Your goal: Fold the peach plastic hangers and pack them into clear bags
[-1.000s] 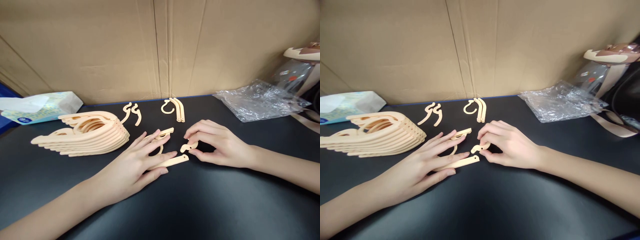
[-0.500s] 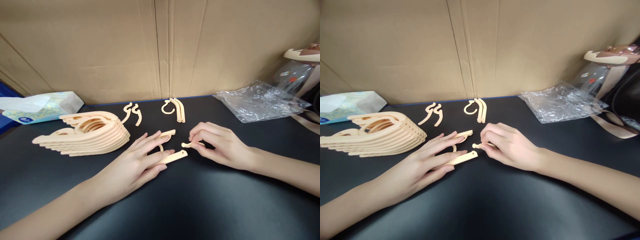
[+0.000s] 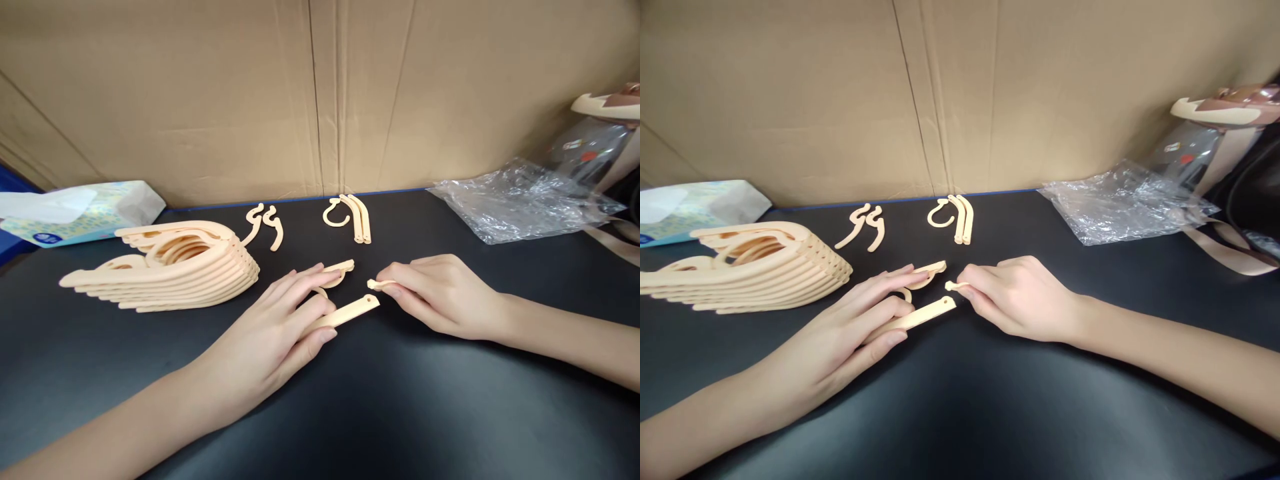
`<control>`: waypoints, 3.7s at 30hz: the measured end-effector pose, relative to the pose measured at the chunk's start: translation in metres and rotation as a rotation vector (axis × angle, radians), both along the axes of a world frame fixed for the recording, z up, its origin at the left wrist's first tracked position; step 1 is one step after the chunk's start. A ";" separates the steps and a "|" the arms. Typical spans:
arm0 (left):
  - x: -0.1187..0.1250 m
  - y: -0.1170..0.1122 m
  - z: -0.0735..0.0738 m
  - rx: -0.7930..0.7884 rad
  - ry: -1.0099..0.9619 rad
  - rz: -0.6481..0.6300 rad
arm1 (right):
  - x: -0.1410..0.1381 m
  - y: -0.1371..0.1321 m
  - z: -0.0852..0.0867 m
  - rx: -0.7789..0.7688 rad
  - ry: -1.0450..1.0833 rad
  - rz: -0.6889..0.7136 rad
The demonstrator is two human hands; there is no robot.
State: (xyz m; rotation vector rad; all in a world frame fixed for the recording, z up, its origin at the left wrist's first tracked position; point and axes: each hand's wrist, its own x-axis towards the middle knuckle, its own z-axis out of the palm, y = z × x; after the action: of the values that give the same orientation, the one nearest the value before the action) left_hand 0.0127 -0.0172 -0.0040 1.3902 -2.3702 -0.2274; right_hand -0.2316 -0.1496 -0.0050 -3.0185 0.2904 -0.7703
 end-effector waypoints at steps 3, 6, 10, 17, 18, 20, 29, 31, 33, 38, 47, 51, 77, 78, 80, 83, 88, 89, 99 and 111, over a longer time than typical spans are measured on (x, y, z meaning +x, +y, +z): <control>0.000 0.000 0.000 -0.027 0.003 -0.003 | 0.000 0.001 0.001 -0.026 0.003 0.021; -0.002 0.001 0.000 -0.056 0.019 -0.002 | 0.000 0.002 0.001 -0.062 0.016 0.048; -0.003 0.002 -0.001 -0.044 0.008 0.021 | -0.001 0.001 0.001 -0.062 0.001 0.087; -0.005 0.002 0.002 -0.037 -0.016 0.011 | -0.001 -0.001 0.001 -0.064 -0.063 0.136; -0.005 0.002 0.002 -0.037 -0.022 0.010 | -0.001 -0.001 0.000 -0.069 -0.068 0.140; -0.005 0.003 0.003 -0.038 -0.032 0.005 | -0.001 -0.001 0.000 -0.087 -0.069 0.148; -0.002 0.000 0.000 -0.071 -0.023 -0.050 | -0.004 -0.001 0.000 -0.213 -0.036 0.165; -0.002 0.000 0.000 -0.067 -0.031 -0.052 | -0.004 0.000 0.001 -0.260 -0.034 0.164; -0.002 0.000 0.001 -0.061 -0.043 -0.051 | -0.003 0.001 0.001 -0.313 -0.025 0.153; -0.003 0.001 0.003 -0.052 -0.053 -0.044 | -0.002 0.005 0.003 -0.428 -0.019 0.132; -0.003 0.001 0.003 -0.051 -0.060 -0.042 | -0.003 0.007 0.006 -0.588 -0.015 0.093; -0.002 0.001 0.003 -0.046 -0.050 -0.042 | -0.004 0.006 0.006 -0.627 0.003 0.108; 0.002 0.000 -0.004 0.023 0.035 0.148 | 0.003 -0.001 0.003 -0.343 0.023 0.220; 0.003 0.000 -0.005 0.015 0.019 0.156 | 0.002 -0.001 0.003 -0.324 0.031 0.229; 0.003 0.000 -0.007 0.005 0.001 0.172 | 0.001 -0.002 0.004 -0.289 0.034 0.242; 0.003 0.001 -0.008 -0.003 0.003 0.181 | -0.001 -0.003 0.004 -0.229 0.046 0.254; 0.004 0.000 -0.007 -0.004 0.010 0.205 | 0.000 -0.004 0.005 -0.076 0.122 0.209; 0.004 0.000 -0.006 -0.003 0.008 0.211 | 0.000 -0.004 0.005 -0.039 0.138 0.201; 0.001 -0.003 -0.002 -0.011 -0.077 0.212 | -0.005 -0.003 0.003 0.225 0.196 0.238; 0.004 -0.002 -0.004 0.057 -0.102 0.266 | 0.000 -0.001 0.005 0.242 0.108 0.358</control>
State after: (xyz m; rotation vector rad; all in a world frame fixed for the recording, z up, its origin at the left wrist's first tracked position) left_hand 0.0169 -0.0195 -0.0080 1.7625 -2.2405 -0.1548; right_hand -0.2320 -0.1506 -0.0004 -2.7698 -0.1453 -0.5030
